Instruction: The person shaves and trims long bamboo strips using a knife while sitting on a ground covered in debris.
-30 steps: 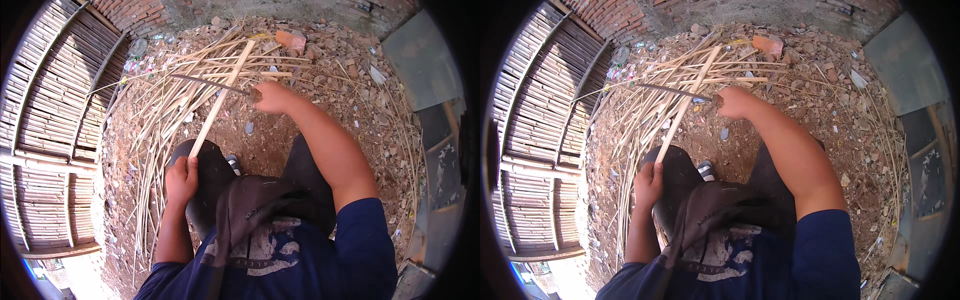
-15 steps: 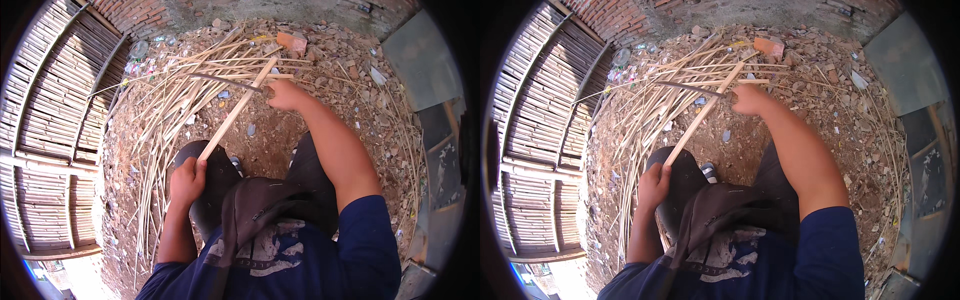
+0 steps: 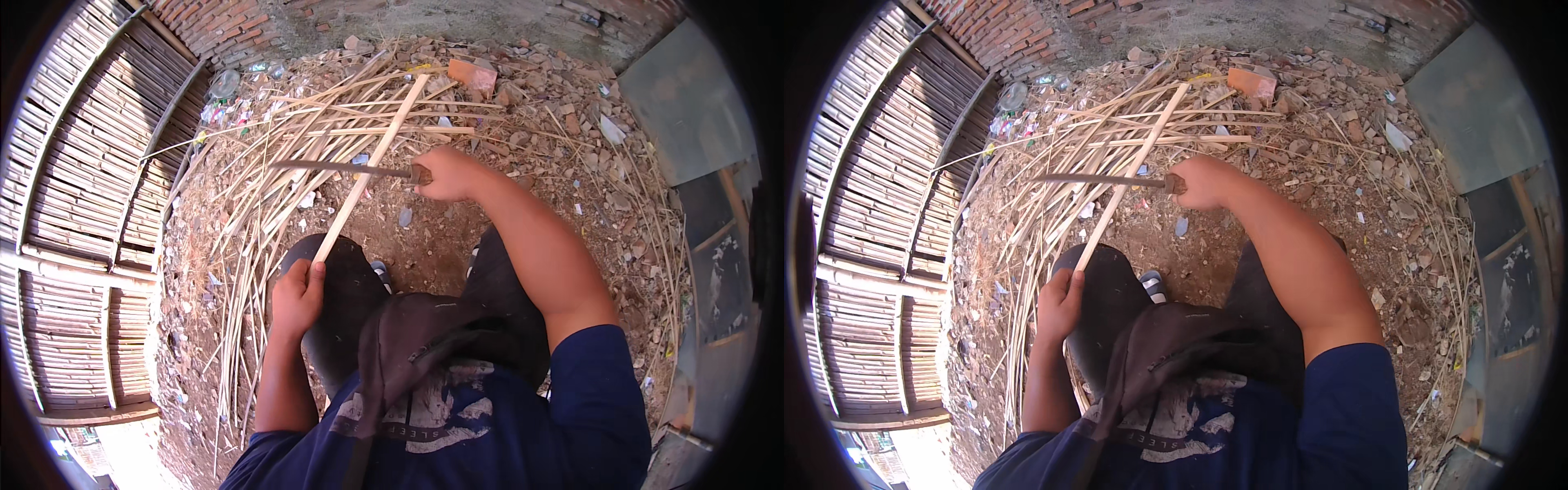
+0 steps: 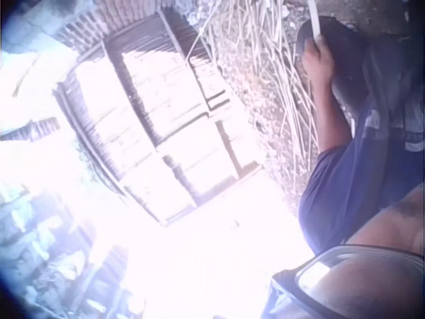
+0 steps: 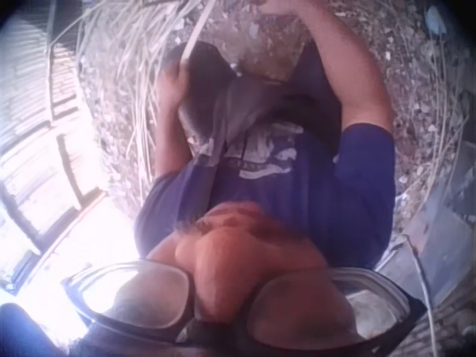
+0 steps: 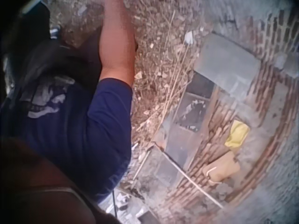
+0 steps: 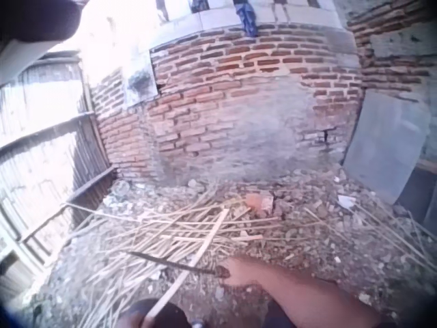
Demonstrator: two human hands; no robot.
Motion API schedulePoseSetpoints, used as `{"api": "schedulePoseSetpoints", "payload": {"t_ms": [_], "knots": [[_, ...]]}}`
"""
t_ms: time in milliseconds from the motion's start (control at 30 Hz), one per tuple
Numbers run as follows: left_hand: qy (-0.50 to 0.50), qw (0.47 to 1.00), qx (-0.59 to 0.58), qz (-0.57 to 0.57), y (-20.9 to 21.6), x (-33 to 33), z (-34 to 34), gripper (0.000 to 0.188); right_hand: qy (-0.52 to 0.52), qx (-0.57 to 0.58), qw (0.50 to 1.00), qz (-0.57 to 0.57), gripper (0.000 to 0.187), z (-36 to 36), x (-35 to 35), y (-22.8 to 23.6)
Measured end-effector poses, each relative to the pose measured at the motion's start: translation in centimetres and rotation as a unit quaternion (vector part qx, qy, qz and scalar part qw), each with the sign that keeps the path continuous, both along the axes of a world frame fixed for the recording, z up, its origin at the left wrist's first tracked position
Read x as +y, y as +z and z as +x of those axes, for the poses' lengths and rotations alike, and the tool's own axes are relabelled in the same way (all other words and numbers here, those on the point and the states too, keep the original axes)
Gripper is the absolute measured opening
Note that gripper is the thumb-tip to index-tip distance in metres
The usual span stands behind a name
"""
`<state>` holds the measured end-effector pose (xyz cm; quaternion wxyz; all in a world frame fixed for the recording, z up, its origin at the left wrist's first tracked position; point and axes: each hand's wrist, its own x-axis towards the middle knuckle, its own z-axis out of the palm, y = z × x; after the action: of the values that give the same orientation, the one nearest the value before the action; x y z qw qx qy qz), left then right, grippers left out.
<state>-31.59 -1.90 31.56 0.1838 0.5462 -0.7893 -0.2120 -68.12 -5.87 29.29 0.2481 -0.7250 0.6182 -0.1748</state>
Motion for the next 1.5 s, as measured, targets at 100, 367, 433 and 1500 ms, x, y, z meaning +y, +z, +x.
{"api": "schedulePoseSetpoints", "payload": {"t_ms": [100,367,433,1500], "knots": [[-0.025,1.000,-0.011,-0.004,0.2,0.1,0.3,0.037,0.057,0.013,0.998,0.024,0.045,-0.4,0.2,0.7],[0.000,1.000,0.006,0.019,0.3,0.2,0.8,0.039,-0.283,-0.259,0.923,0.020,0.043,-7.4,-0.7,-0.8],[-0.001,1.000,-0.011,-0.008,0.6,0.4,0.3,0.036,-0.279,-0.259,0.924,-0.023,0.045,-7.5,-0.3,0.2],[-0.085,0.992,0.097,0.013,2.8,-11.8,-11.9,0.030,-0.300,-0.211,0.908,-0.201,0.042,-7.9,2.8,4.2]]}}
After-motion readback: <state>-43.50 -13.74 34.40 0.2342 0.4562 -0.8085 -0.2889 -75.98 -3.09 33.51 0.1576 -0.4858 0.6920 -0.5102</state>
